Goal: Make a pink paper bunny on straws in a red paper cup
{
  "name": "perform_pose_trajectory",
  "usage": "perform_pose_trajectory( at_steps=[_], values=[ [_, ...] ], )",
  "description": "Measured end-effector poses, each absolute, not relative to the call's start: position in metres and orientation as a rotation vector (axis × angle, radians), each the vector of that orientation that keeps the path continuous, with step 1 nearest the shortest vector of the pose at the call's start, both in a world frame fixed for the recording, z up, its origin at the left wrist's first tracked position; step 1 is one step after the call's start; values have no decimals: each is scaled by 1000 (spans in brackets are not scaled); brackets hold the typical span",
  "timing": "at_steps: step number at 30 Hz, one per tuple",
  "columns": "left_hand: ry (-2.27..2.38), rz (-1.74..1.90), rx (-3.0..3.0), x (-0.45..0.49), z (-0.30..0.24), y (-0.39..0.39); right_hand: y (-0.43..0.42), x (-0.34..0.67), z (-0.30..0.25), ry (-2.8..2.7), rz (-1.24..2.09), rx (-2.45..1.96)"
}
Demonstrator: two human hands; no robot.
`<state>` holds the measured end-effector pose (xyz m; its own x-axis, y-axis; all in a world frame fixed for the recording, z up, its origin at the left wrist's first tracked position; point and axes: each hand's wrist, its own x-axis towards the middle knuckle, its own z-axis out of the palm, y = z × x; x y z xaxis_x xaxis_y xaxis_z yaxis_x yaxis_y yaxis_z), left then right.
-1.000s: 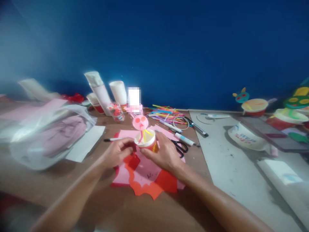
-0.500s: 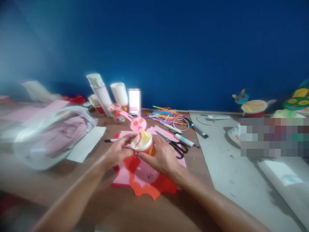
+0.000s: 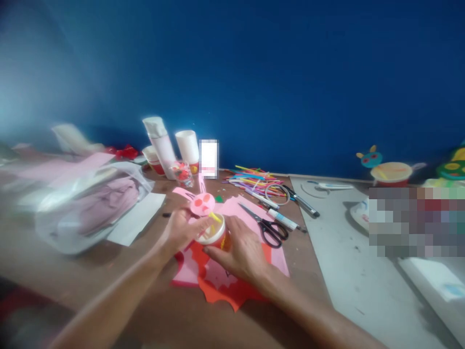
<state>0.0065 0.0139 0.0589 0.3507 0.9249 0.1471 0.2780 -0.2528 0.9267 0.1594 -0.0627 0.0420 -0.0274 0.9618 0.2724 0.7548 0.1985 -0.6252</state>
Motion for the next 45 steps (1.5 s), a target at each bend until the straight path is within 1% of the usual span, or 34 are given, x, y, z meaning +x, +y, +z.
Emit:
perform_pose_trajectory(
  at_steps=[3,6,10,15,19,28,40,45],
  values=[
    [1089,970,1611,10,60,10,-64,157,39,-1816,443,-1564],
    [1042,922,1426,9,63,10,-65,156,36,-1784,510,-1494],
    [904,876,1265,5,66,11,-65,155,32,-1708,704,-1401],
    [792,869,1157,5,67,8,-64,156,27,-1639,903,-1258],
    [801,875,1165,5,67,6,-63,155,27,-1602,999,-1206],
    [989,886,1430,3,70,4,-64,156,27,-1622,805,-1457],
    [917,893,1395,2,67,6,-63,157,29,-1639,797,-1453],
    [958,910,1431,0,68,6,-62,158,31,-1629,775,-1458]
  ],
)
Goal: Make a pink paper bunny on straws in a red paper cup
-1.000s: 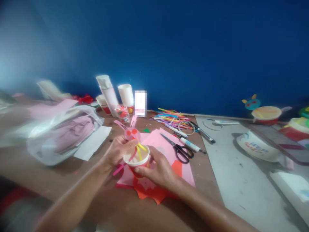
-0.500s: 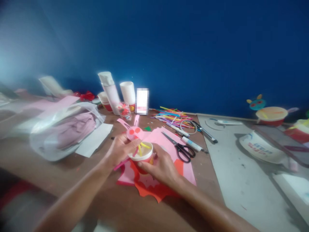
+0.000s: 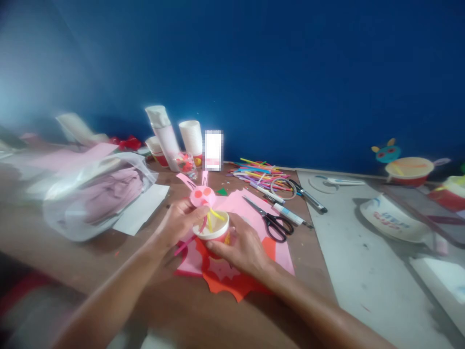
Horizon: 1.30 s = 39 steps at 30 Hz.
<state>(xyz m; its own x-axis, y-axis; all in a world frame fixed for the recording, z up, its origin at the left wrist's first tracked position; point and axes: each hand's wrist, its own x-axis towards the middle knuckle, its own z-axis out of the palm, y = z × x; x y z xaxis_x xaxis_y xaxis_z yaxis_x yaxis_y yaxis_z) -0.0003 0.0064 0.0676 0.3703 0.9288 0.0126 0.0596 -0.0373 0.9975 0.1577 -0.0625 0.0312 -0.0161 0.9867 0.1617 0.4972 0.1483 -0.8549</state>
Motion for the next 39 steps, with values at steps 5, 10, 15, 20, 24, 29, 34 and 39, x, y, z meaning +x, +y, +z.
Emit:
perform_pose_trajectory(
  at_steps=[5,10,15,20,24,29,34,39],
  values=[
    [980,877,1475,-3,70,8,-62,158,34,-1625,780,-1438],
    [975,872,1506,-4,71,8,-61,158,33,-1638,755,-1436],
    [945,826,1529,-6,68,10,-61,158,32,-1656,714,-1440],
    [901,802,1557,-8,64,10,-62,157,34,-1671,683,-1454],
    [913,838,1587,-7,62,11,-60,159,33,-1673,668,-1452],
    [903,854,1574,-5,59,14,-59,161,33,-1685,653,-1480],
    [891,806,1546,-6,58,15,-59,162,34,-1704,612,-1524],
    [906,804,1630,-11,61,20,-58,163,36,-1685,610,-1527]
  ],
)
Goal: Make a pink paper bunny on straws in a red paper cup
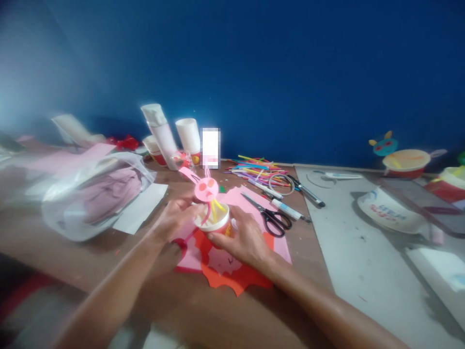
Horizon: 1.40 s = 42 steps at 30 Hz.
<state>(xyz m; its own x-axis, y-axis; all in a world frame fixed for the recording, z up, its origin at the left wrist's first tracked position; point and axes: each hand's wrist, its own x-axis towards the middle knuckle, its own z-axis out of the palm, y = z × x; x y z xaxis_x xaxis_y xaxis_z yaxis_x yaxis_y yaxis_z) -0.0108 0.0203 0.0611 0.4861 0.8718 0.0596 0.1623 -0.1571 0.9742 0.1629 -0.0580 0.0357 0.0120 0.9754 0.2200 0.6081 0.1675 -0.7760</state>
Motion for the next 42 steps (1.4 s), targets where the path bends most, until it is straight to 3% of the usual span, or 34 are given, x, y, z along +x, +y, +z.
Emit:
perform_pose_trajectory(
  at_steps=[24,42],
  values=[
    [958,784,1704,-6,45,21,-45,183,29,-1408,567,-1549],
    [799,1090,1543,7,49,16,-49,177,35,-1551,383,-1595]
  ],
)
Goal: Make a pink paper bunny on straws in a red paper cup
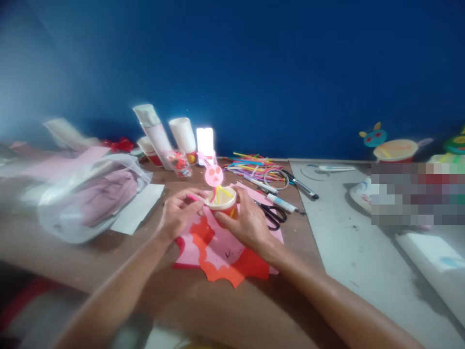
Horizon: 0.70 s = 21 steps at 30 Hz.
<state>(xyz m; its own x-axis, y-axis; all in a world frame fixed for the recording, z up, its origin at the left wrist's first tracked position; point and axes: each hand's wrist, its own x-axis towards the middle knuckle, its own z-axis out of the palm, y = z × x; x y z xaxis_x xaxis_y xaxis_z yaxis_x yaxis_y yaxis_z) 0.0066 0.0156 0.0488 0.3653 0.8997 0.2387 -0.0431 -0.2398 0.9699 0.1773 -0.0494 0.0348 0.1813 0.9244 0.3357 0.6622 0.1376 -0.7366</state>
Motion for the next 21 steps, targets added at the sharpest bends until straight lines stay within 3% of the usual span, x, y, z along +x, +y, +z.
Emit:
perform_pose_trajectory(
  at_steps=[21],
  values=[
    [1004,963,1717,13,54,5,-52,168,36,-1695,193,-1571]
  ],
)
